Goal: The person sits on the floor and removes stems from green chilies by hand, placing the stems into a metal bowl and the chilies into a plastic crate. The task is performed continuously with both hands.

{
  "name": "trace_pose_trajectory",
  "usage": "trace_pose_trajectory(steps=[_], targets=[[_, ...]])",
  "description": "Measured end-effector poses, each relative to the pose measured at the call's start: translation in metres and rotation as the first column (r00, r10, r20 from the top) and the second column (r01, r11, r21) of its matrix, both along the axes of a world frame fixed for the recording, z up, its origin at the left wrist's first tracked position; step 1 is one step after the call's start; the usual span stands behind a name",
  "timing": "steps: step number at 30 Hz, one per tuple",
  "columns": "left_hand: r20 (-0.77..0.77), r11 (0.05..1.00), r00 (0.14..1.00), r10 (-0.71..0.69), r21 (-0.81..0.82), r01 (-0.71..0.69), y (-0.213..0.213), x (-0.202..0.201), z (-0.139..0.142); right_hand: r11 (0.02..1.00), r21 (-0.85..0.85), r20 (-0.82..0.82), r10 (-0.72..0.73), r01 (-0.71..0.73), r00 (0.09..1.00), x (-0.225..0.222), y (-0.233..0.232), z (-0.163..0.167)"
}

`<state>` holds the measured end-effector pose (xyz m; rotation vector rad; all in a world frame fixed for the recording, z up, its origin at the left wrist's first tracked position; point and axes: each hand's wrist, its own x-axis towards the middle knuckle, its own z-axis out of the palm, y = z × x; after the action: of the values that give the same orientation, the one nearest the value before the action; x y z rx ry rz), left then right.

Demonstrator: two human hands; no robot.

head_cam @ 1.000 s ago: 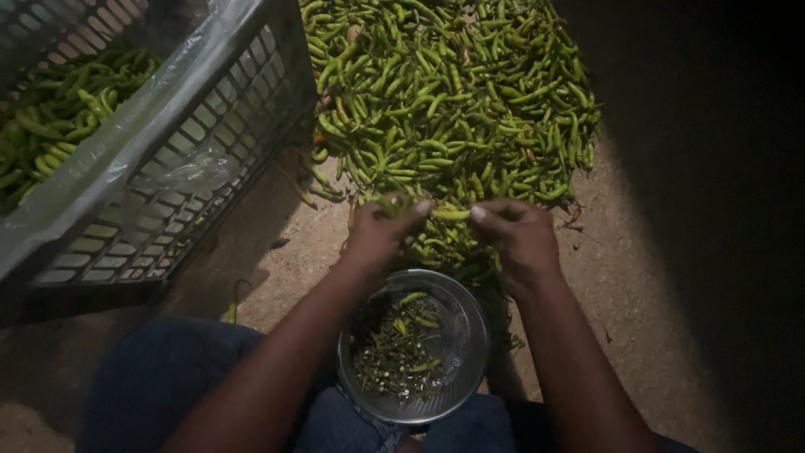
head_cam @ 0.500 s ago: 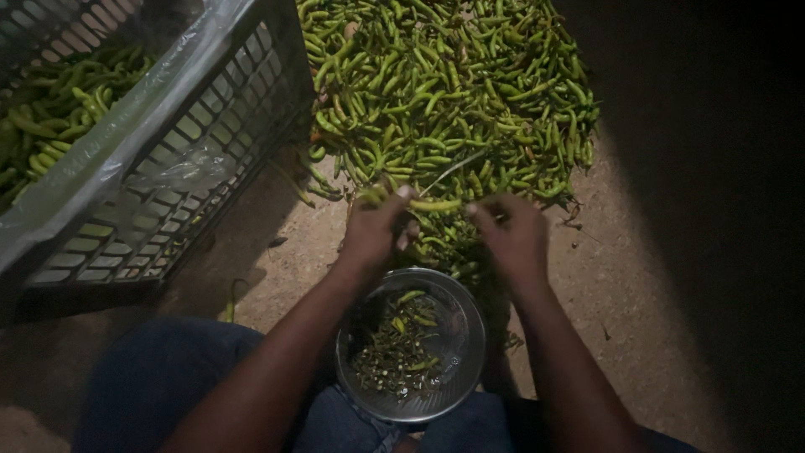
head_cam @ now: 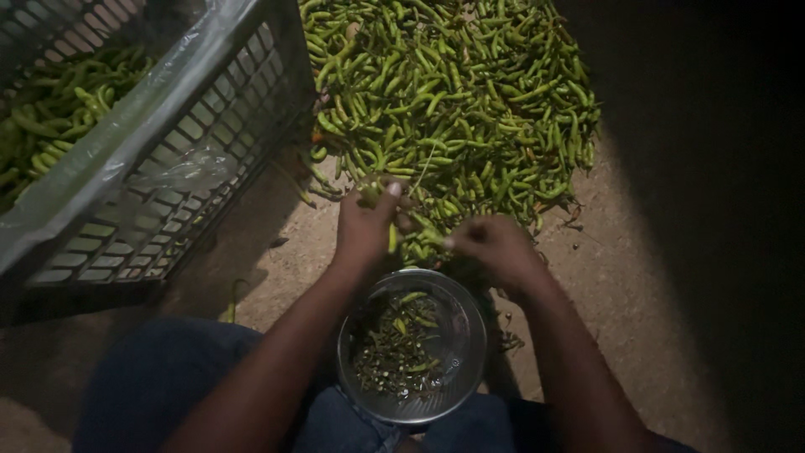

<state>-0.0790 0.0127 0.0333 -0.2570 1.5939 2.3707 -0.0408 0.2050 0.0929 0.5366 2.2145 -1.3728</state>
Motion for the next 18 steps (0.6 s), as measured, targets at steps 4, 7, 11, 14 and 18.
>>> trace_pose_trajectory(steps=[4, 7, 11, 14, 18], targets=[[0.135, 0.988, 0.982, -0.134, -0.058, 0.142, 0.003, 0.005, 0.001, 0.955, -0.259, -0.171, -0.196, 0.147, 0.966, -0.001, -0.002, 0.002], [0.137, 0.961, 0.951, -0.277, 0.02, 0.277, 0.005, 0.01, 0.006, 0.983, -0.091, -0.058, -0.166, 0.16, 0.984, 0.001, -0.01, 0.002], [0.167, 0.941, 0.926, -0.337, 0.037, 0.336, 0.001, 0.01, 0.012, 0.991, -0.065, -0.084, -0.125, 0.12, 0.989, 0.001, -0.01, 0.001], [0.158, 0.922, 0.909, -0.386, 0.021, 0.388, 0.001, 0.009, 0.015, 0.987, -0.092, -0.142, -0.142, 0.13, 0.98, 0.0, -0.005, -0.002], [0.208, 0.904, 0.894, -0.396, -0.084, 0.419, 0.004, 0.008, 0.016, 0.967, -0.23, -0.213, -0.157, 0.107, 0.964, -0.001, -0.001, -0.003]])
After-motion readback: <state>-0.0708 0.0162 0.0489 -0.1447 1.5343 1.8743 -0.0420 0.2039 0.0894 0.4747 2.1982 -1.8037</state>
